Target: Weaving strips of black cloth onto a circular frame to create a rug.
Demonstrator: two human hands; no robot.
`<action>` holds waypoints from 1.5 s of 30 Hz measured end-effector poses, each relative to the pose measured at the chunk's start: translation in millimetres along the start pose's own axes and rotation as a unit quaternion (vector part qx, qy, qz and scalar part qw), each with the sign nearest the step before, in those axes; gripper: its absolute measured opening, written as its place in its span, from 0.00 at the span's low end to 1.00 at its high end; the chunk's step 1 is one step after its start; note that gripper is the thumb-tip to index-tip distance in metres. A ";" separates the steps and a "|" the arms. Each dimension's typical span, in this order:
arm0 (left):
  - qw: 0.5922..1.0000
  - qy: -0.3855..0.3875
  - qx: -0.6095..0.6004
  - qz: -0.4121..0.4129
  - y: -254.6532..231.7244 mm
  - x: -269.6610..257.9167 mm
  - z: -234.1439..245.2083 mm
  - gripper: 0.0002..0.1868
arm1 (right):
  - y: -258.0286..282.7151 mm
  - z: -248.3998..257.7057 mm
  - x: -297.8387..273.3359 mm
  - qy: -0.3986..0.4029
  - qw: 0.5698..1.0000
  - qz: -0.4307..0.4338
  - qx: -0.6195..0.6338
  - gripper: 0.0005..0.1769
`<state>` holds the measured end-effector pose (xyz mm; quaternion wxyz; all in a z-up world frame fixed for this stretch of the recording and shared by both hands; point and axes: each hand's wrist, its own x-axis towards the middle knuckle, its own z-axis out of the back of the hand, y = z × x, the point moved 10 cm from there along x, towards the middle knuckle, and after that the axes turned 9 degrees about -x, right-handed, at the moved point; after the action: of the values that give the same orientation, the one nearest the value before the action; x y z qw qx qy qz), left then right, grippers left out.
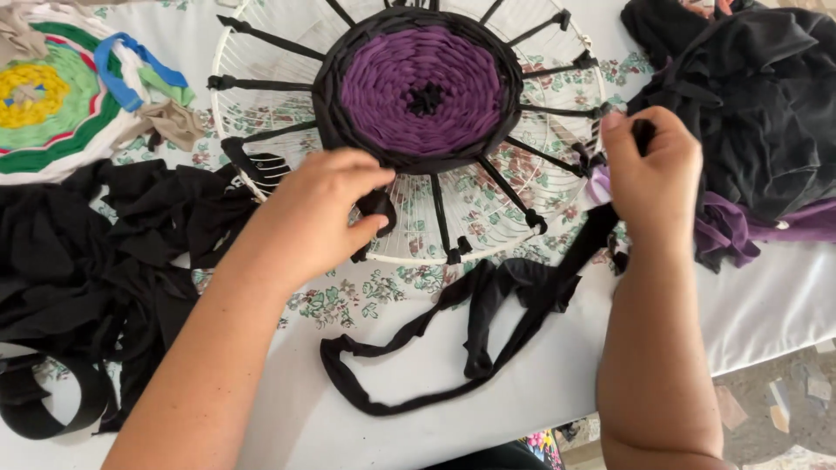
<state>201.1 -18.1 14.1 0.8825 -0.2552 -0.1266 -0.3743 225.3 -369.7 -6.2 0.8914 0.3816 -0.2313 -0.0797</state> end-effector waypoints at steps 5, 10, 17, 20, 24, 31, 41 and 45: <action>0.950 0.142 -0.121 0.251 9.4 7.9 -10.2 0.14 | -66.9 9.1 15.4 0.034 0.968 -0.018 -0.248 0.10; 0.926 0.146 -0.211 0.278 23.9 -0.5 -19.9 0.20 | -78.2 -16.3 9.6 0.144 0.931 -0.093 -0.321 0.17; 0.979 0.092 -0.119 0.136 10.0 17.2 -17.8 0.05 | -91.5 -12.6 11.6 0.159 0.937 -0.141 -0.279 0.18; 0.964 -0.047 -0.235 0.111 7.6 21.3 -7.0 0.04 | -104.2 3.9 15.4 0.101 0.958 -0.164 -0.213 0.18; 0.869 -0.128 -0.415 0.237 36.4 20.2 -23.0 0.05 | -39.0 21.7 13.8 -0.012 0.994 -0.088 0.066 0.14; 0.820 -0.145 -0.510 0.218 25.6 22.3 -39.3 0.03 | 111.7 -54.9 -49.6 0.180 0.983 0.005 0.036 0.20; 0.835 -0.200 -0.470 0.202 13.4 18.6 -32.4 0.09 | 104.5 -103.4 -58.3 0.218 0.968 -0.003 0.123 0.12; 0.909 -0.266 -0.311 0.082 -13.3 13.2 -3.1 0.09 | 74.4 -119.4 -68.7 0.286 0.925 -0.134 0.211 0.08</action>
<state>200.6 -35.5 21.8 0.7200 -0.6160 -0.2122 -0.2392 218.7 -219.2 -48.8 0.7995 0.5949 0.0751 -0.0349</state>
